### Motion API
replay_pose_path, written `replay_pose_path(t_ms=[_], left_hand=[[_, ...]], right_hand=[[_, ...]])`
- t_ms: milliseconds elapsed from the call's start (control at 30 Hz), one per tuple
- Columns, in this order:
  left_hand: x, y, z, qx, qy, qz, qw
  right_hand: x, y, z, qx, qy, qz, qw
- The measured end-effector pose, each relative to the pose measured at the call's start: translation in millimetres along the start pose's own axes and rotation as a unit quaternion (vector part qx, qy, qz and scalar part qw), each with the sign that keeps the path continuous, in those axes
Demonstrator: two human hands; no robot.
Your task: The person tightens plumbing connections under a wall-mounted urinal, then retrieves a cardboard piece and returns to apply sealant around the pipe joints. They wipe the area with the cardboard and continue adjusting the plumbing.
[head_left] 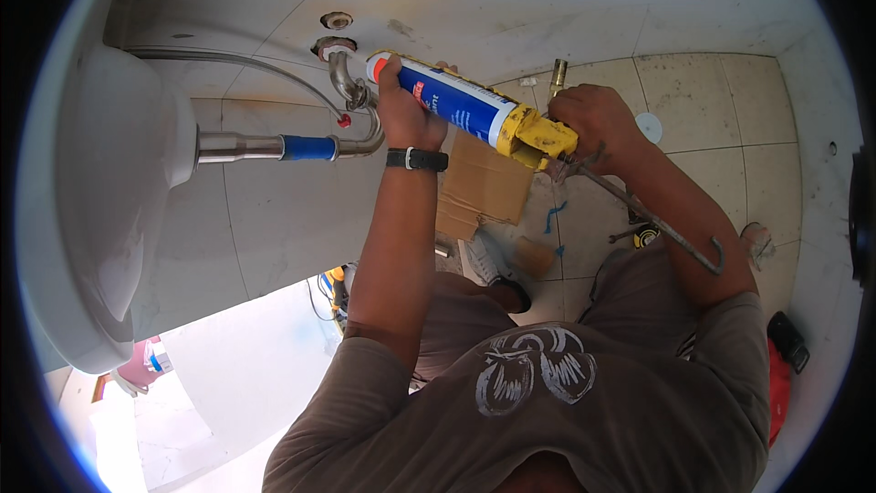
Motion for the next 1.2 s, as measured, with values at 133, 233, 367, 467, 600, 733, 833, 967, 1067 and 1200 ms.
replay_pose_path(t_ms=[133, 233, 367, 467, 600, 733, 833, 967, 1067, 1200], left_hand=[[1, 1, -4, -0.009, 0.006, -0.019, 1.000], [2, 2, -5, -0.007, 0.018, -0.026, 0.999], [5, 3, -9, -0.014, 0.000, -0.030, 0.999], [5, 5, -9, -0.010, 0.004, -0.021, 1.000], [2, 4, -8, 0.004, 0.003, -0.013, 1.000], [1, 3, -6, 0.020, 0.005, 0.001, 1.000], [3, 3, -5, 0.040, 0.008, -0.008, 0.999], [16, 7, -8, 0.044, 0.000, -0.015, 0.999], [26, 14, -13, 0.063, 0.005, -0.024, 0.998], [31, 17, -12, 0.126, -0.021, -0.025, 0.991]], right_hand=[[2, 2, -2, -0.012, 0.002, -0.005, 1.000], [2, 2, -4, -0.045, 0.024, 0.001, 0.999], [2, 0, -5, -0.064, 0.038, -0.002, 0.997], [2, -3, -3, -0.055, 0.036, 0.000, 0.998], [1, -6, 2, -0.043, 0.028, -0.005, 0.999], [0, -7, 4, -0.009, 0.011, -0.024, 1.000], [1, -13, 7, -0.027, 0.033, -0.011, 0.999], [-2, -29, 16, -0.010, 0.032, 0.004, 0.999], [-12, -48, 37, -0.021, 0.031, 0.019, 0.999], [-26, -71, 57, -0.029, -0.012, 0.029, 0.999]])
Point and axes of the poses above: each hand's wrist, its own x-axis away from the middle knuckle, its own z-axis out of the back of the hand, y = z × x, the point moved 3 cm from there along -x, towards the middle knuckle, and after that the axes turned 3 degrees about y, right-handed, at the moved point
